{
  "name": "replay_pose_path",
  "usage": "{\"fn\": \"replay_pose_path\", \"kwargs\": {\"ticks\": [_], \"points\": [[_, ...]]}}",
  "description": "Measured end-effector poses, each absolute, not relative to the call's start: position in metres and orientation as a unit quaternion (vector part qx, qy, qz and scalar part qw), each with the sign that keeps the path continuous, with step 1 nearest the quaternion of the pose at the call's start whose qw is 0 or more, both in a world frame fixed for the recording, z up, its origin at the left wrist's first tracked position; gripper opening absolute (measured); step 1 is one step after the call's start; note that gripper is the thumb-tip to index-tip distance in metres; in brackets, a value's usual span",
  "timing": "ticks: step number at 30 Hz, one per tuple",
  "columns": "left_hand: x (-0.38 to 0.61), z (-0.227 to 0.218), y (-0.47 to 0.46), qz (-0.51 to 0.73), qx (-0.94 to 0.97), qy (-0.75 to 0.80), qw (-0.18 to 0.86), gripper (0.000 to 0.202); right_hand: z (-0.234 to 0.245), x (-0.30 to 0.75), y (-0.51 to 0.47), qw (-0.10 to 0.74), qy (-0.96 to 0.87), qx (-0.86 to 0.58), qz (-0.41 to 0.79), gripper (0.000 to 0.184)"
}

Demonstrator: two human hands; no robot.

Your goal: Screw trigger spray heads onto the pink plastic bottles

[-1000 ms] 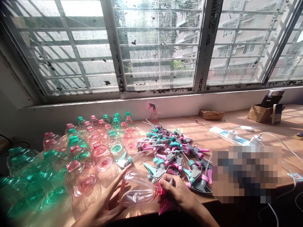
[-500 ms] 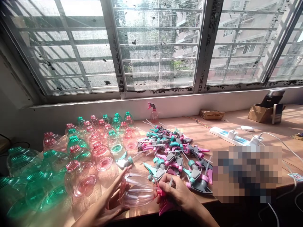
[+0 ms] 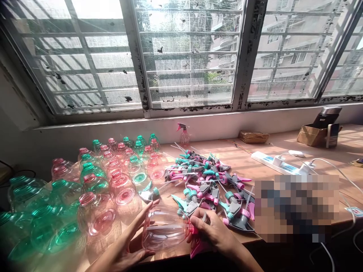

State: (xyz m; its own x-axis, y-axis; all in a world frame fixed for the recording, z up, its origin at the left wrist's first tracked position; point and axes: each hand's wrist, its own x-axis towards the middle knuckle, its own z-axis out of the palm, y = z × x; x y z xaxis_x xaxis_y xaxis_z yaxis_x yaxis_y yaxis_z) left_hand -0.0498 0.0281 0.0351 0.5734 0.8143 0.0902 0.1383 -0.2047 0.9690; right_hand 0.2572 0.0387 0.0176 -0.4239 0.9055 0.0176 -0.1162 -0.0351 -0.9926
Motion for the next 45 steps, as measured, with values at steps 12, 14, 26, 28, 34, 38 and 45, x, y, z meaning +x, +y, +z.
{"fn": "replay_pose_path", "kwargs": {"ticks": [12, 14, 26, 28, 34, 38, 45], "points": [[-0.05, 0.042, 0.024, 0.31, 0.665, 0.301, 0.609, 0.087, 0.016, 0.255, 0.036, 0.391, -0.561, -0.349, 0.642, 0.051], [-0.05, 0.04, 0.025, 0.308, 0.673, 0.305, 0.599, 0.086, 0.018, 0.255, 0.035, 0.384, -0.567, -0.361, 0.633, 0.053], [-0.052, 0.034, 0.026, 0.322, 0.675, 0.314, 0.585, 0.09, 0.022, 0.256, 0.035, 0.384, -0.56, -0.324, 0.658, 0.057], [-0.051, 0.037, 0.026, 0.32, 0.677, 0.324, 0.578, 0.088, 0.021, 0.257, 0.034, 0.389, -0.537, -0.321, 0.677, 0.056], [-0.052, 0.033, 0.029, 0.32, 0.703, 0.354, 0.527, 0.086, 0.013, 0.259, 0.035, 0.392, -0.503, -0.331, 0.695, 0.046], [-0.055, 0.022, 0.032, 0.33, 0.689, 0.376, 0.524, 0.079, 0.006, 0.261, 0.039, 0.373, -0.551, -0.336, 0.667, 0.044], [-0.056, 0.02, 0.028, 0.332, 0.661, 0.394, 0.546, 0.083, 0.009, 0.257, 0.038, 0.364, -0.601, -0.373, 0.606, 0.061]]}}
